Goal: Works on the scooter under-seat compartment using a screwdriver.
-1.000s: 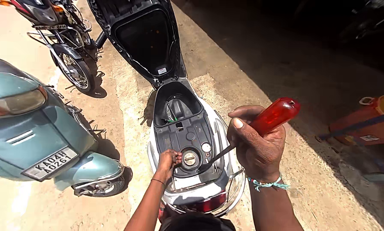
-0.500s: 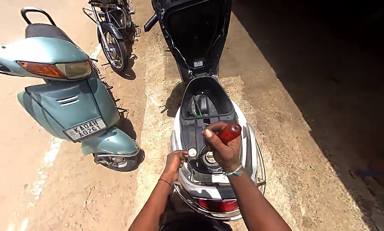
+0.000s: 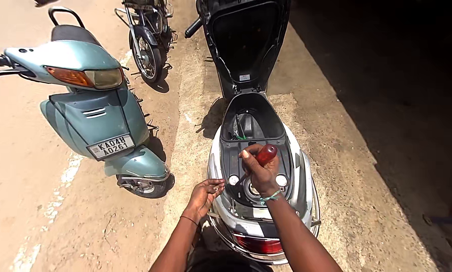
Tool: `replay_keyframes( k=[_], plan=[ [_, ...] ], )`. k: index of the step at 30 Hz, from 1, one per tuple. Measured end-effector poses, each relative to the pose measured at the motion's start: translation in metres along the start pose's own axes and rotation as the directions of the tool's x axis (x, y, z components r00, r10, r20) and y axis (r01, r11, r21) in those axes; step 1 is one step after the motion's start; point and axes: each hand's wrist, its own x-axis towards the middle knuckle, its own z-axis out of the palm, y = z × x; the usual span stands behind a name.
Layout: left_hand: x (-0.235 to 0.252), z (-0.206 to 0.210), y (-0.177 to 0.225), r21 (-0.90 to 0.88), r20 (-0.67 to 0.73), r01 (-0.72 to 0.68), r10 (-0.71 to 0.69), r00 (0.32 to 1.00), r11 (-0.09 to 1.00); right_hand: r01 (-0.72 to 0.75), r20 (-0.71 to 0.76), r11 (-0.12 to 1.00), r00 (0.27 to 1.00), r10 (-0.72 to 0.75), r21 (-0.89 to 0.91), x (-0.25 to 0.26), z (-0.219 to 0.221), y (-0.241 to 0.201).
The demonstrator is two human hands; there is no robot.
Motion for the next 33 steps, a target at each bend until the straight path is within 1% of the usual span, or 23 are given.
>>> replay_keyframes(
  k=[6,11,14,18,22,27,31,33],
  plan=[
    [-0.012,-0.003,0.005,-0.092,0.082,-0.039,0.046,0.996,0.995,0.013,-0.018,1.000,1.000,-0.012,0.018,0.001,-0.001,-0.006],
    [-0.016,-0.007,0.005,-0.058,0.116,-0.064,0.070,0.991,0.996,0.047,-0.028,0.997,0.999,-0.045,0.061,0.002,-0.007,-0.001],
    [-0.017,-0.007,0.005,-0.062,0.107,-0.056,0.062,0.992,0.997,0.027,-0.040,0.998,0.999,-0.025,0.050,0.000,-0.009,-0.002],
    [-0.017,-0.007,0.005,-0.083,0.085,-0.051,0.059,0.995,0.995,0.048,-0.046,0.996,0.998,-0.044,0.077,0.002,-0.011,0.001],
    [-0.016,-0.007,0.005,-0.107,0.021,-0.047,0.050,0.999,0.993,0.044,-0.060,0.996,0.997,-0.039,0.072,0.001,-0.011,0.001],
    [-0.016,-0.009,0.005,-0.108,-0.010,-0.045,0.045,0.999,0.993,0.043,-0.066,0.997,0.997,-0.038,0.070,0.001,-0.011,0.000],
    [-0.017,-0.010,0.004,-0.114,-0.023,-0.044,0.041,0.999,0.992,0.004,-0.067,1.000,0.998,-0.002,0.028,-0.002,-0.008,-0.006],
    [-0.016,-0.012,0.004,-0.112,-0.025,-0.043,0.041,0.999,0.993,0.035,-0.068,0.998,0.997,-0.032,0.046,0.001,-0.008,-0.002]
  ],
)
